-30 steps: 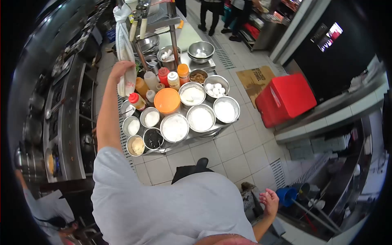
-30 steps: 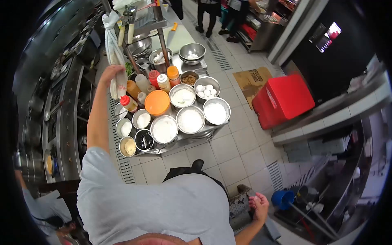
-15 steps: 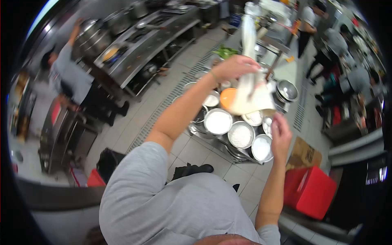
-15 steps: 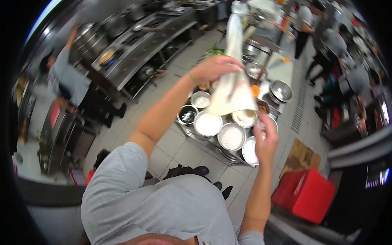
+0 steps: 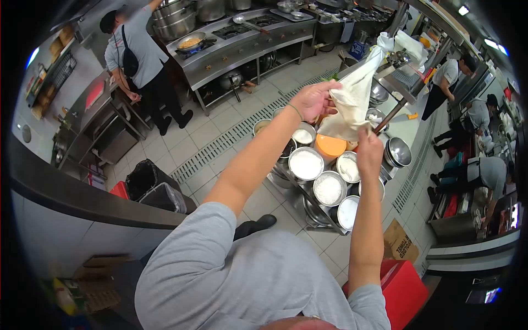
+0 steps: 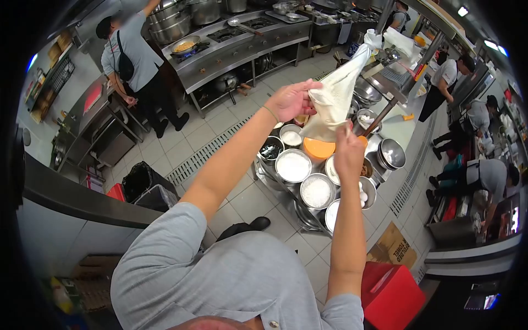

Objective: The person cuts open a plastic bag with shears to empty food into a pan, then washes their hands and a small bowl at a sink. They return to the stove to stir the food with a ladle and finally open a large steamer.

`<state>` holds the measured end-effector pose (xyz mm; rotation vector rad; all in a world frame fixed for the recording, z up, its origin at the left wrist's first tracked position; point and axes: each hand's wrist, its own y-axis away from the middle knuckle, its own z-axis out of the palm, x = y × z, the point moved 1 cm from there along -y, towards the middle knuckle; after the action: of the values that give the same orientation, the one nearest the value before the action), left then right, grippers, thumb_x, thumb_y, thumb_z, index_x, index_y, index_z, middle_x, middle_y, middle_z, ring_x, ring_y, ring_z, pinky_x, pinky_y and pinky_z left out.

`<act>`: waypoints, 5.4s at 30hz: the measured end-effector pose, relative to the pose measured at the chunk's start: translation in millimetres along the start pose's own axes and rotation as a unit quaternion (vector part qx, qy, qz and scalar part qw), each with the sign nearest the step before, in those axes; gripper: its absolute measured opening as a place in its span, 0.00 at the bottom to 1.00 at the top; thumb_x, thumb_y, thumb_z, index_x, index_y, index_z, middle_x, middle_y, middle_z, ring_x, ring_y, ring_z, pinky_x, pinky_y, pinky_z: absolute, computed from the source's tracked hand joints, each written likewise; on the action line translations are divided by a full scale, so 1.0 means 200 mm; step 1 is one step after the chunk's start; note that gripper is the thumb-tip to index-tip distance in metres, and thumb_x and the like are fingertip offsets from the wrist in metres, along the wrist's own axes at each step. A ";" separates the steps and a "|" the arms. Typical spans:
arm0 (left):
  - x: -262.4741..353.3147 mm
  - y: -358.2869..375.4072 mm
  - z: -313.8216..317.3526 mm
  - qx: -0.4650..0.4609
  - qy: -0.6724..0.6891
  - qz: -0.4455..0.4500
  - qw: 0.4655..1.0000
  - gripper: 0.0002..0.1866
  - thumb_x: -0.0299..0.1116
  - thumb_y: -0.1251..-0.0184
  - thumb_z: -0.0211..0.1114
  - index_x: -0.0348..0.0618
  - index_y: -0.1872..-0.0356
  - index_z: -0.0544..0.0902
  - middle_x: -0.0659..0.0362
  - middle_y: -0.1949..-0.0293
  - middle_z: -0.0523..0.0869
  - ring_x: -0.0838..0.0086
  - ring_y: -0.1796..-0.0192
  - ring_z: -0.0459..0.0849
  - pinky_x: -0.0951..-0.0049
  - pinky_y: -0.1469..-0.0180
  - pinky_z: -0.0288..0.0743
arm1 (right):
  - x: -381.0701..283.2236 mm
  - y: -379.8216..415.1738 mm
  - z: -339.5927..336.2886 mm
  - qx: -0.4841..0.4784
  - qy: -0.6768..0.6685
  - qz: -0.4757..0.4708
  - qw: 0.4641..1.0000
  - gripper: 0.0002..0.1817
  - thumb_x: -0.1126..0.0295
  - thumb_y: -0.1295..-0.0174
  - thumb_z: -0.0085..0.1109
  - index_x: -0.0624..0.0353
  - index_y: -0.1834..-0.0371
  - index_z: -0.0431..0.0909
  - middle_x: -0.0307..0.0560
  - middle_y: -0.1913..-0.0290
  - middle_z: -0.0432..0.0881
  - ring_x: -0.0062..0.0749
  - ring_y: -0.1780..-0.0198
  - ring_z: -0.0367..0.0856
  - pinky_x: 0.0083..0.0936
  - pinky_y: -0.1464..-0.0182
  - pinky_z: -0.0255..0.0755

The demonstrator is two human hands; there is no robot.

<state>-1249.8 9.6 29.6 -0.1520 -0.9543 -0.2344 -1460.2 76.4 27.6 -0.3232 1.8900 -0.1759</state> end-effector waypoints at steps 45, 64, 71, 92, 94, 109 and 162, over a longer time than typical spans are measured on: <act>0.94 1.71 -3.14 0.535 -0.071 -0.188 0.821 0.22 0.38 0.23 0.59 0.36 0.34 0.73 0.53 0.50 0.87 0.71 0.53 0.87 0.73 0.51 0.80 | 0.93 -2.17 5.00 -0.239 -0.442 0.440 0.744 0.26 0.73 0.40 0.70 0.63 0.39 0.72 0.48 0.56 0.84 0.36 0.59 0.84 0.33 0.57 0.81; 1.17 1.22 -3.57 0.563 0.018 -0.194 0.803 0.25 0.39 0.23 0.61 0.35 0.33 0.71 0.53 0.47 0.86 0.71 0.51 0.86 0.71 0.49 0.78 | 1.35 -2.57 6.04 -0.192 -0.415 0.548 0.701 0.12 0.69 0.35 0.67 0.66 0.55 0.80 0.49 0.58 0.83 0.39 0.59 0.84 0.29 0.56 0.86; 1.26 1.15 -3.59 0.563 0.006 -0.195 0.803 0.25 0.39 0.23 0.61 0.34 0.34 0.72 0.52 0.47 0.86 0.72 0.51 0.85 0.72 0.49 0.78 | 1.38 -2.58 6.05 -0.196 -0.425 0.564 0.681 0.14 0.69 0.35 0.68 0.67 0.53 0.79 0.52 0.58 0.83 0.42 0.56 0.85 0.31 0.55 0.86; 1.15 0.79 -3.99 0.436 0.015 -0.180 0.881 0.25 0.42 0.23 0.59 0.37 0.35 0.72 0.50 0.52 0.87 0.68 0.57 0.88 0.70 0.57 0.83 | 1.23 -2.40 4.77 -0.429 -0.073 0.362 0.824 0.27 0.52 0.46 0.77 0.63 0.53 0.82 0.45 0.59 0.84 0.30 0.61 0.82 0.31 0.60 0.80; 1.12 0.67 -4.19 0.397 0.011 -0.204 0.895 0.26 0.44 0.23 0.59 0.37 0.34 0.71 0.49 0.52 0.87 0.68 0.57 0.88 0.69 0.57 0.83 | 1.10 -2.44 4.22 -0.393 -0.004 0.254 0.884 0.30 0.51 0.46 0.76 0.66 0.51 0.82 0.48 0.56 0.86 0.32 0.58 0.84 0.31 0.56 0.80; 0.98 -0.06 -5.33 0.457 -0.037 -0.209 0.864 0.14 0.42 0.21 0.53 0.46 0.64 0.79 0.59 0.71 0.84 0.72 0.70 0.83 0.69 0.64 0.82 | 0.82 -3.44 -0.49 0.163 0.715 0.155 0.662 0.24 0.56 0.35 0.56 0.60 0.41 0.79 0.60 0.41 0.81 0.51 0.43 0.79 0.39 0.41 0.73; 0.79 -0.68 -5.70 0.679 0.145 0.012 0.720 0.22 0.47 0.47 0.80 0.43 0.59 0.84 0.59 0.62 0.89 0.72 0.66 0.87 0.70 0.68 0.77 | 0.51 -3.83 5.23 -0.642 0.024 0.191 0.742 0.37 0.77 0.46 0.50 0.53 0.27 0.64 0.32 0.80 0.66 0.15 0.88 0.56 0.15 0.87 0.54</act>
<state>-298.0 -405.6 -487.2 1.2127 -0.6062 0.5025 -402.8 -645.1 -201.6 -0.8198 1.7935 1.4835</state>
